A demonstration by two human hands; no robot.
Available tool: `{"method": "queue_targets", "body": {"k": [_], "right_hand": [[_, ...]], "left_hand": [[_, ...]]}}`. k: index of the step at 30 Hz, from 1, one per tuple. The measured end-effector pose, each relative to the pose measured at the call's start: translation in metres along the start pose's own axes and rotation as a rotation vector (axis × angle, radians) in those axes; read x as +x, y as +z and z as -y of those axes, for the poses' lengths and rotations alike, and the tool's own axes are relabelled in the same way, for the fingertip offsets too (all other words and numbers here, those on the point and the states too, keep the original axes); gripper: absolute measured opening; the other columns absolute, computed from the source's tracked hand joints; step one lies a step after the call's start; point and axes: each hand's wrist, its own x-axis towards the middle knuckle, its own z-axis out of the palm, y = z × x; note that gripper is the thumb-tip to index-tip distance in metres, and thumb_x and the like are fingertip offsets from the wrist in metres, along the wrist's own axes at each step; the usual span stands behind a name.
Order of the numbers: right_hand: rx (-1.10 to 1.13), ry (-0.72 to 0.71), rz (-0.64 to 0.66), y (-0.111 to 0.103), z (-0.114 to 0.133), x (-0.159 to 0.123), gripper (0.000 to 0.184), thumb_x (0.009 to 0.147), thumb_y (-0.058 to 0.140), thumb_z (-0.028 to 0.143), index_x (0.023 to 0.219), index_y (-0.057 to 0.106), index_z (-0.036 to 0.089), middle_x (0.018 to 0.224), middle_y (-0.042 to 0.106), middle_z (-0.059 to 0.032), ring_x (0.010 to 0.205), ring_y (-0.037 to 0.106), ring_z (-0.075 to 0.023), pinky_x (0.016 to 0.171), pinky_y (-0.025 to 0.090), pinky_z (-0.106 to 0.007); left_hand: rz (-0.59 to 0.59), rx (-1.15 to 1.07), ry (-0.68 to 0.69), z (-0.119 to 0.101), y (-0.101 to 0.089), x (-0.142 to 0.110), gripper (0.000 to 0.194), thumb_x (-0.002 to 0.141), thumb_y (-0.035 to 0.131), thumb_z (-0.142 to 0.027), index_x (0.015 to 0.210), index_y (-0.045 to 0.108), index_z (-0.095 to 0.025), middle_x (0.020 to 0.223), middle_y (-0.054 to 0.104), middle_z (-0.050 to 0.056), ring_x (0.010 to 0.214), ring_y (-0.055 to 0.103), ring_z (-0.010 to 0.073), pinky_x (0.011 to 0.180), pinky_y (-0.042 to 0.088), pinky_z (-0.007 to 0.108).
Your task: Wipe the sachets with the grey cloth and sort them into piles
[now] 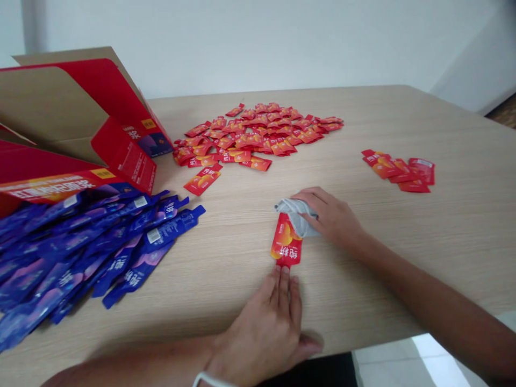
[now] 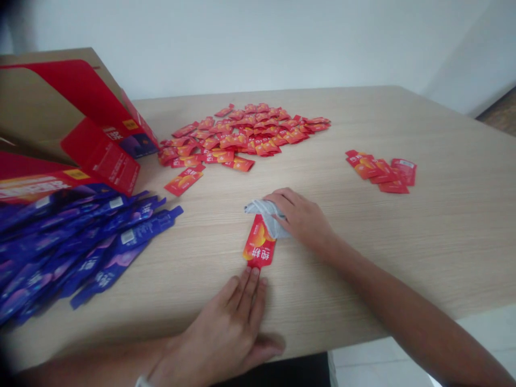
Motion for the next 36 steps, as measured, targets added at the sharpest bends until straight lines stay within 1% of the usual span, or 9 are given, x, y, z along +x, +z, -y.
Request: {"method": "queue_targets", "body": {"k": [2, 7, 11, 15, 19, 24, 27, 31, 36], "right_hand": [[0.045, -0.057, -0.007, -0.002, 0.015, -0.009, 0.038, 0.096, 0.059, 0.023, 0.133, 0.058, 0.023, 0.129, 0.063, -0.0095, 0.118, 0.061, -0.0237, 0.097, 0.053, -0.035], [0.132, -0.294, 0.237, 0.019, 0.037, -0.021, 0.032, 0.095, 0.06, 0.022, 0.127, 0.063, 0.025, 0.122, 0.068, -0.0055, 0.106, 0.066, -0.0194, 0.088, 0.056, -0.031], [0.048, -0.103, 0.177, 0.026, -0.001, -0.005, 0.036, 0.096, 0.058, 0.022, 0.131, 0.059, 0.024, 0.128, 0.064, -0.0078, 0.114, 0.064, -0.0224, 0.09, 0.057, -0.035], [-0.045, 0.043, -0.013, 0.007, -0.025, 0.002, 0.037, 0.097, 0.056, 0.024, 0.133, 0.057, 0.023, 0.127, 0.062, -0.0101, 0.117, 0.062, -0.0259, 0.093, 0.057, -0.039], [0.025, -0.047, -0.085, -0.003, 0.013, -0.013, 0.041, 0.095, 0.056, 0.022, 0.135, 0.057, 0.023, 0.128, 0.062, -0.0104, 0.118, 0.062, -0.0251, 0.095, 0.056, -0.036], [0.104, -0.333, 0.21, 0.022, 0.047, -0.026, 0.039, 0.092, 0.057, 0.015, 0.129, 0.063, 0.025, 0.123, 0.068, -0.0067, 0.109, 0.066, -0.0199, 0.089, 0.057, -0.031], [0.087, -0.191, 0.226, 0.03, 0.022, -0.014, 0.042, 0.09, 0.06, 0.017, 0.131, 0.061, 0.026, 0.126, 0.066, -0.0068, 0.113, 0.065, -0.0211, 0.092, 0.056, -0.033], [-0.023, 0.007, 0.071, 0.016, -0.017, 0.001, 0.038, 0.095, 0.055, 0.023, 0.133, 0.058, 0.024, 0.127, 0.063, -0.0094, 0.115, 0.063, -0.0252, 0.093, 0.057, -0.039], [0.022, -0.031, -0.03, 0.001, 0.011, -0.015, 0.043, 0.093, 0.056, 0.021, 0.136, 0.057, 0.024, 0.128, 0.062, -0.0108, 0.119, 0.061, -0.0263, 0.098, 0.056, -0.039]], "left_hand": [[0.003, 0.002, 0.014, 0.0, -0.001, 0.0, 0.092, 0.092, 0.041, -0.08, 0.125, 0.064, 0.003, 0.126, 0.067, 0.029, 0.124, 0.063, 0.0381, 0.114, 0.032, 0.047], [0.026, -0.004, 0.043, 0.001, -0.002, 0.001, 0.105, 0.085, 0.036, -0.089, 0.119, 0.067, 0.005, 0.117, 0.07, 0.031, 0.115, 0.067, 0.0395, 0.114, 0.03, 0.05], [0.005, -0.02, 0.038, 0.001, -0.002, 0.001, 0.107, 0.085, 0.036, -0.089, 0.126, 0.063, 0.006, 0.122, 0.067, 0.032, 0.121, 0.064, 0.0404, 0.113, 0.03, 0.05], [0.04, -0.035, 0.058, -0.001, 0.001, -0.002, 0.104, 0.088, 0.038, -0.086, 0.128, 0.061, 0.008, 0.124, 0.066, 0.034, 0.122, 0.063, 0.0421, 0.113, 0.029, 0.052], [0.067, -0.03, 0.072, -0.002, 0.001, -0.001, 0.103, 0.09, 0.036, -0.084, 0.131, 0.059, 0.008, 0.125, 0.065, 0.035, 0.124, 0.061, 0.0444, 0.111, 0.03, 0.055], [0.117, -0.02, 0.104, -0.001, -0.004, 0.001, 0.102, 0.088, 0.038, -0.085, 0.12, 0.065, 0.008, 0.112, 0.07, 0.033, 0.111, 0.067, 0.0435, 0.105, 0.034, 0.054], [0.102, 0.002, 0.111, -0.001, -0.004, -0.001, 0.109, 0.087, 0.033, -0.088, 0.129, 0.06, 0.009, 0.122, 0.066, 0.035, 0.121, 0.061, 0.0451, 0.109, 0.031, 0.055], [0.096, 0.023, 0.115, -0.002, -0.002, -0.003, 0.109, 0.087, 0.036, -0.088, 0.132, 0.059, 0.009, 0.123, 0.065, 0.035, 0.124, 0.06, 0.0455, 0.111, 0.029, 0.057], [0.106, 0.025, 0.12, -0.003, -0.007, -0.001, 0.099, 0.091, 0.04, -0.081, 0.13, 0.061, 0.007, 0.122, 0.067, 0.034, 0.123, 0.062, 0.0434, 0.108, 0.032, 0.055]]}}
